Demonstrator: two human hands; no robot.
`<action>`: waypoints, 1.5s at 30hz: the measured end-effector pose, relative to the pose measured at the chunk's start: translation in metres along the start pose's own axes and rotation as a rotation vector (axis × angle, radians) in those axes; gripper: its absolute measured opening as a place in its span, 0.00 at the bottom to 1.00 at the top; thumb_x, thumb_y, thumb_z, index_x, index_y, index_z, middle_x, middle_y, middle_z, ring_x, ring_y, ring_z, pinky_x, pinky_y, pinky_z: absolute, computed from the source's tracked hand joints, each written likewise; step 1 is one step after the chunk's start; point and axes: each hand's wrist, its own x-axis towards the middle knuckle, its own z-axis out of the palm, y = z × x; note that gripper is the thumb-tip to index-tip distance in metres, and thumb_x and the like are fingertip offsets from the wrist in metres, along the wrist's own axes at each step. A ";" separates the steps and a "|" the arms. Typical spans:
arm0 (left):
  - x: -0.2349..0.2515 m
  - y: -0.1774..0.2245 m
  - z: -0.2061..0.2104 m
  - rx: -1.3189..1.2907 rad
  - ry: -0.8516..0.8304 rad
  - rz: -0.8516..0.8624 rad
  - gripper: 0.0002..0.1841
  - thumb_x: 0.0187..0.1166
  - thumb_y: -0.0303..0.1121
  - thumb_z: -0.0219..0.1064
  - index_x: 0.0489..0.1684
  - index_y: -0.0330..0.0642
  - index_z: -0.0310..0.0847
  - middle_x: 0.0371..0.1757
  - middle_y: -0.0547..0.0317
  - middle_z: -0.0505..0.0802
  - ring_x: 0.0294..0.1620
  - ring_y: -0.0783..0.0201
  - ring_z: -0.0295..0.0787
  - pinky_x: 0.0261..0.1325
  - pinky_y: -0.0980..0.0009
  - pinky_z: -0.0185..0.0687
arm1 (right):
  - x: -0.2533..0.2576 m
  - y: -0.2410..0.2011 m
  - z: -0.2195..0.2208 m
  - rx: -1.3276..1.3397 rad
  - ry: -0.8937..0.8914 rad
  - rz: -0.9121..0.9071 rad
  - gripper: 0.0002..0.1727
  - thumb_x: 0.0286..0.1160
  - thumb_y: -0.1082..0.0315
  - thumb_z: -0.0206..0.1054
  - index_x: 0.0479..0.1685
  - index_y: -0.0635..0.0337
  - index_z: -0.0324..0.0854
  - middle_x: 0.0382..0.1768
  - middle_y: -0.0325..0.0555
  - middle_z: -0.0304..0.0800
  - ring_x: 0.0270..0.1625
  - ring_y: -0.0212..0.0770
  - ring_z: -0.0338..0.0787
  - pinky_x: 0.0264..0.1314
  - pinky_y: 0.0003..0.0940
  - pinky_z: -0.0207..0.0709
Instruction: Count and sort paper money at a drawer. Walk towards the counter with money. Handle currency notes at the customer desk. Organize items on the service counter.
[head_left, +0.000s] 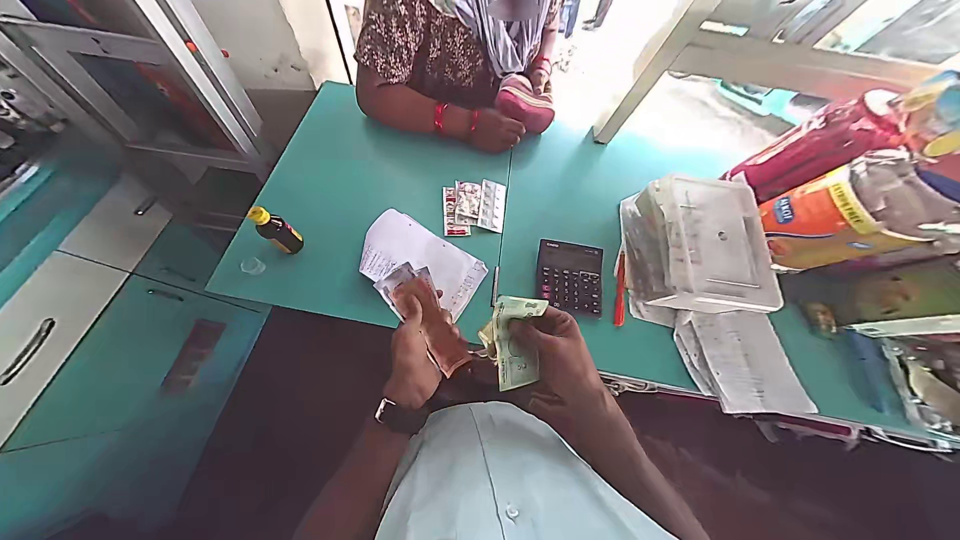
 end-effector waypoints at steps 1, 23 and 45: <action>0.000 -0.001 0.001 0.056 0.012 0.002 0.26 0.95 0.51 0.36 0.64 0.41 0.73 0.22 0.59 0.84 0.18 0.63 0.85 0.26 0.63 0.90 | 0.005 -0.002 -0.002 0.014 -0.014 0.010 0.08 0.72 0.78 0.71 0.47 0.66 0.87 0.38 0.48 0.96 0.36 0.38 0.95 0.43 0.37 0.92; -0.002 0.002 0.001 0.483 -0.001 0.327 0.29 0.67 0.24 0.75 0.70 0.29 0.71 0.46 0.52 0.93 0.43 0.63 0.93 0.47 0.63 0.94 | 0.067 -0.012 0.014 -0.832 -0.437 -0.520 0.10 0.77 0.70 0.68 0.49 0.59 0.93 0.45 0.42 0.97 0.49 0.29 0.94 0.59 0.29 0.86; -0.032 -0.008 -0.005 0.733 0.085 0.622 0.29 0.56 0.16 0.80 0.61 0.24 0.76 0.47 0.53 0.95 0.46 0.67 0.95 0.51 0.69 0.94 | 0.058 -0.020 -0.013 -0.431 -0.456 -0.025 0.10 0.68 0.75 0.74 0.48 0.63 0.90 0.40 0.37 0.96 0.39 0.28 0.94 0.46 0.27 0.91</action>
